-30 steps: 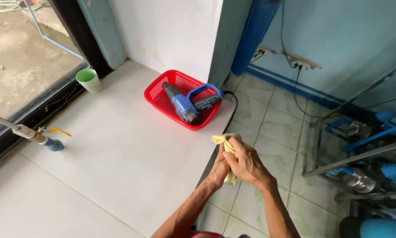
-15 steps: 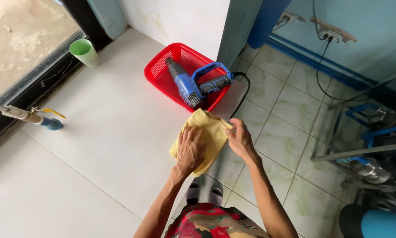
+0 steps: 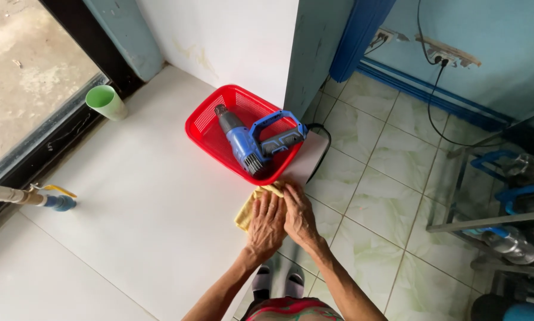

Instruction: Wiping a countertop and window sill with a yellow cloth in a water purification facility.

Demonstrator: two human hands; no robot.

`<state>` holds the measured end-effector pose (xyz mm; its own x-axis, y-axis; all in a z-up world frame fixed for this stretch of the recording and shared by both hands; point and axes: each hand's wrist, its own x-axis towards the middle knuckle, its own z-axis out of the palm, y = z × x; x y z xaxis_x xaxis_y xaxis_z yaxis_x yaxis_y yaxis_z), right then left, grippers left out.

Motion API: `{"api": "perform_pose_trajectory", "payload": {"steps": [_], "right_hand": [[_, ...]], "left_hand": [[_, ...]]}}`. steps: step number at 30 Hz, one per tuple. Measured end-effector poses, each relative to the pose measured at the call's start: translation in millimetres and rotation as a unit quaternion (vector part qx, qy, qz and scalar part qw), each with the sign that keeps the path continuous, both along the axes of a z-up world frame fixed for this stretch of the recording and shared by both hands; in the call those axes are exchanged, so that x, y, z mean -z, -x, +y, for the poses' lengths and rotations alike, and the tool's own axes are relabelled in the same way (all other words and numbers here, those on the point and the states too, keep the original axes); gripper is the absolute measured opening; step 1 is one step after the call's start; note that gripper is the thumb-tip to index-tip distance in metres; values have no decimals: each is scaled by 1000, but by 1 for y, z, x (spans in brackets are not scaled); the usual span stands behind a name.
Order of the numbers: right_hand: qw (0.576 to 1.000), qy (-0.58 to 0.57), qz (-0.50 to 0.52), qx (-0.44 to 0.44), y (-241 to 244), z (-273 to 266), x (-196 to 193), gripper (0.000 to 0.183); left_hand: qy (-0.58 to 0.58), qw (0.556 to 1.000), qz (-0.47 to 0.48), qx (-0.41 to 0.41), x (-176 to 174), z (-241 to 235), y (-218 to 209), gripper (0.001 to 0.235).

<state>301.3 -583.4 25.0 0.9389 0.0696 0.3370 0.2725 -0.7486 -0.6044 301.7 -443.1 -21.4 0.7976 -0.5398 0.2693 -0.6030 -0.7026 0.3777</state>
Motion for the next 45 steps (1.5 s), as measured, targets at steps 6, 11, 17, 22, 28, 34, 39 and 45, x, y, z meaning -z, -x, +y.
{"api": "perform_pose_trajectory", "payload": {"steps": [6, 11, 17, 22, 28, 34, 39, 45], "right_hand": [[991, 95, -8, 89, -36, -50, 66, 51], [979, 86, 96, 161, -61, -74, 25, 54], [987, 37, -8, 158, -113, -117, 77, 52], [988, 11, -47, 145, -106, -113, 80, 53], [987, 47, -1, 154, -89, -110, 90, 53], [990, -1, 33, 138, -27, -53, 78, 47], [991, -1, 48, 121, 38, 20, 61, 39], [993, -6, 39, 107, 122, 105, 47, 32]], "left_hand": [[-9, 1000, -6, 7, 18, -54, -41, 70], [19, 999, -35, 11, 40, -111, -82, 74], [-4, 1000, -3, 5, 46, -151, -133, 95], [-33, 998, -55, -24, 77, -158, -133, 93], [-52, 988, -121, -87, 53, -141, -98, 81], [6, 998, -65, -25, 17, -67, -25, 69], [-13, 1000, 2, 2, -25, 25, 53, 53], [-11, 1000, -15, -22, -46, 121, 137, 52]]}}
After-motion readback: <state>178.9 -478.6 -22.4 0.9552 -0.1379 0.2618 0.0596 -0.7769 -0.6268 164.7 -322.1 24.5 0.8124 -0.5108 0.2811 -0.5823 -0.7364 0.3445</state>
